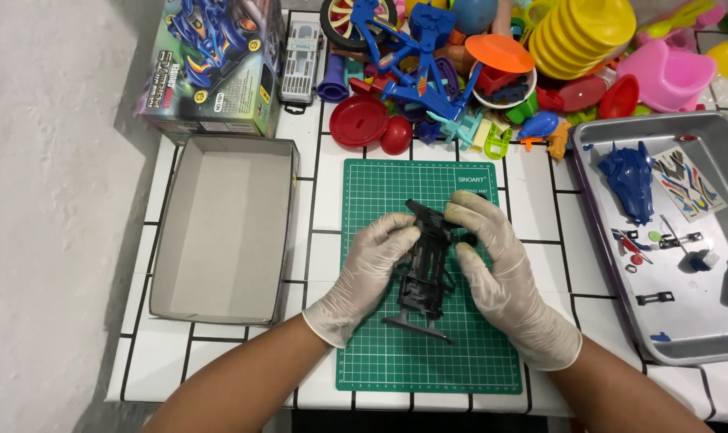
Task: Assembling a miniature 4WD toy car chassis by installing gears and internal components.
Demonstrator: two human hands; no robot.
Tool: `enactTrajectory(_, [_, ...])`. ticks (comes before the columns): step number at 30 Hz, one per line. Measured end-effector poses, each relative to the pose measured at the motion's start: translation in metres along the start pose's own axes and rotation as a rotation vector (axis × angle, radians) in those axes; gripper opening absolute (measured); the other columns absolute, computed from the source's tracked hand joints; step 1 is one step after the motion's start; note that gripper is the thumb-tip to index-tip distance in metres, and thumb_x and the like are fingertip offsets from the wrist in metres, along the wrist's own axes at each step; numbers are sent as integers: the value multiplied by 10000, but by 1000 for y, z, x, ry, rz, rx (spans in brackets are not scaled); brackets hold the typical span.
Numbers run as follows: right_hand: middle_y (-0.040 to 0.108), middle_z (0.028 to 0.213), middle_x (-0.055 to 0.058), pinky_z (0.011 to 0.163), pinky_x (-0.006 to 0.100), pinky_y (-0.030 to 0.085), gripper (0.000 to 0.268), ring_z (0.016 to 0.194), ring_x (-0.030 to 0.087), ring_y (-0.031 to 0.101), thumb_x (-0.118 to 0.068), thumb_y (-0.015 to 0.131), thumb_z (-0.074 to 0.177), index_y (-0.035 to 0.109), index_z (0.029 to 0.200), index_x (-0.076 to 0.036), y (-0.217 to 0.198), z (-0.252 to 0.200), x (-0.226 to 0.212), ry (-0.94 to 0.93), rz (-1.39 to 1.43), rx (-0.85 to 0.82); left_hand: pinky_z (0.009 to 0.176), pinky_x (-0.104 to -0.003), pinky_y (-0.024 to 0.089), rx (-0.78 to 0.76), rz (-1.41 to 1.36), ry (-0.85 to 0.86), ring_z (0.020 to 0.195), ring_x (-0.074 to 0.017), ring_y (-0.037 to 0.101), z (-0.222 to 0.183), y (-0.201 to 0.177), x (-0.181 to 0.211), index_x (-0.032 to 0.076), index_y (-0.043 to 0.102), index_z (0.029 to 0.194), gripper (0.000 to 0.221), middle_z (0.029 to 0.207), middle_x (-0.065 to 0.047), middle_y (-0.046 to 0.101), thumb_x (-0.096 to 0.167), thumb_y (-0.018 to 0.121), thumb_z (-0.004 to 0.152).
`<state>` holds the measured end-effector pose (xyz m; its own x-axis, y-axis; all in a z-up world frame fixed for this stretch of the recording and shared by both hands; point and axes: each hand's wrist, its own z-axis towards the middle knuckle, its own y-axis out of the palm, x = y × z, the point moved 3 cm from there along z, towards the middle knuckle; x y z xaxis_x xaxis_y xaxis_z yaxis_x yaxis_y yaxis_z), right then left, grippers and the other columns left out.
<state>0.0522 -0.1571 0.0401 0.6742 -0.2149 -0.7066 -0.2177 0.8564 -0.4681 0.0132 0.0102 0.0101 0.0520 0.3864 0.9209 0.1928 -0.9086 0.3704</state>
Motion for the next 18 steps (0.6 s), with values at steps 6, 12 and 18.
enactTrajectory(6, [535,1448,189,1157,495,401,370,1405,357,492,-240,559,1002,643,1323,-77,4,-6,6,-47,9,-21,752,-243,536,28,-59,-39,798,-80,571,-7,7,17,62,719,979,98,807,-5,628,131,724,909])
enactTrajectory(12, [526,1429,195,1152,519,407,379,1392,371,498,-216,576,1001,630,1347,-70,7,-6,10,-68,-28,-4,766,-252,543,49,-95,-99,790,-105,598,-6,7,18,71,716,976,93,807,-26,640,148,697,928])
enactTrajectory(18, [549,1384,203,1145,534,413,364,1365,375,524,-197,544,1012,620,1334,-46,6,-2,12,-53,40,-1,758,-288,580,52,-219,-98,767,-140,644,4,-3,3,44,703,1001,104,796,-68,641,123,680,938])
